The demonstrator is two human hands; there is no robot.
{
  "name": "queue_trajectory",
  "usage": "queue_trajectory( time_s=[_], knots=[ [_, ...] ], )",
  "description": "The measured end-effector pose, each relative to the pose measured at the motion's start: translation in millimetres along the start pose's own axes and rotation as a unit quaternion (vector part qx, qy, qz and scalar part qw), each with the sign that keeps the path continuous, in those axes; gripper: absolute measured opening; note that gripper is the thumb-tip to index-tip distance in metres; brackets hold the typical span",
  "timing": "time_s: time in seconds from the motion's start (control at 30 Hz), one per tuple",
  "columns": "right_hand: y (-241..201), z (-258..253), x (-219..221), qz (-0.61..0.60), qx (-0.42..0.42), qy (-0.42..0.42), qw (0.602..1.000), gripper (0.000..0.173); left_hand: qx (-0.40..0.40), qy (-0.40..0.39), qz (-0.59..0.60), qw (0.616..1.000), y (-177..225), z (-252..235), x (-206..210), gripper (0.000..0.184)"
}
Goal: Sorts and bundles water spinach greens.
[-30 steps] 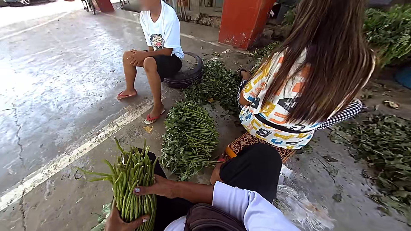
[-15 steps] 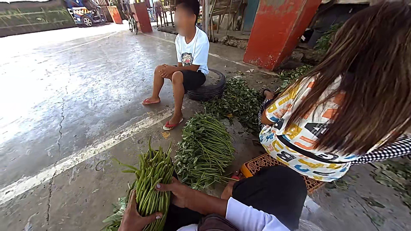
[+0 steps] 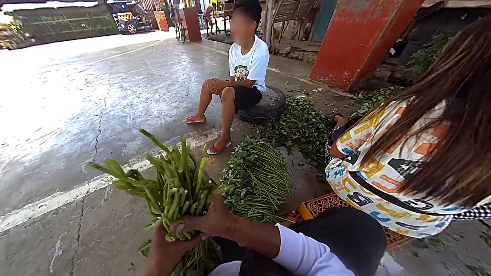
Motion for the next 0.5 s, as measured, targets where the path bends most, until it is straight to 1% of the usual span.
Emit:
queue_trajectory(
  time_s=[0.07, 0.13, 0.17, 0.2, 0.27, 0.37, 0.43, 0.5],
  knots=[
    [-28.6, -20.3, 2.2, 0.008, -0.048, -0.028, 0.998, 0.090, 0.031, -0.006, 0.059, 0.998, 23.4, -4.5, 12.6, 0.071],
    [-51.2, -36.9, -1.4, 0.023, -0.061, -0.054, 0.996, 0.088, 0.047, -0.028, 0.110, 0.992, 38.6, -5.4, 33.1, 0.047],
    [-58.7, -43.8, -5.1, 0.029, -0.063, -0.062, 0.996, 0.086, 0.047, -0.041, 0.142, 0.988, 38.8, -5.5, 46.4, 0.039],
    [-63.4, -50.5, -9.9, 0.033, -0.058, -0.071, 0.995, 0.086, 0.040, -0.051, 0.185, 0.981, 34.9, -5.2, 61.4, 0.035],
    [-66.4, -61.7, -23.6, 0.050, -0.040, -0.075, 0.995, 0.089, -0.008, -0.051, 0.290, 0.956, 25.7, -2.5, 94.6, 0.037],
    [-63.3, -69.3, -50.0, 0.101, -0.019, -0.041, 0.994, 0.095, -0.114, -0.057, 0.412, 0.902, 24.6, 3.5, 135.9, 0.041],
    [-59.6, -68.3, -69.4, 0.133, -0.029, -0.013, 0.991, 0.106, -0.169, -0.090, 0.453, 0.871, 23.6, 4.6, 154.3, 0.042],
    [-55.9, -67.5, -84.6, 0.181, -0.060, -0.026, 0.981, 0.117, -0.212, -0.118, 0.464, 0.852, 19.1, 5.2, 167.8, 0.042]
  ],
)
Point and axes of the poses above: each hand's wrist, its own z-axis away from the middle knuckle, its own x-axis out of the palm, y = z × x, the point moved 4 cm from there along -z, towards the middle knuckle, and after that the axes turned 14 degrees about y, right-handed, at the moved point
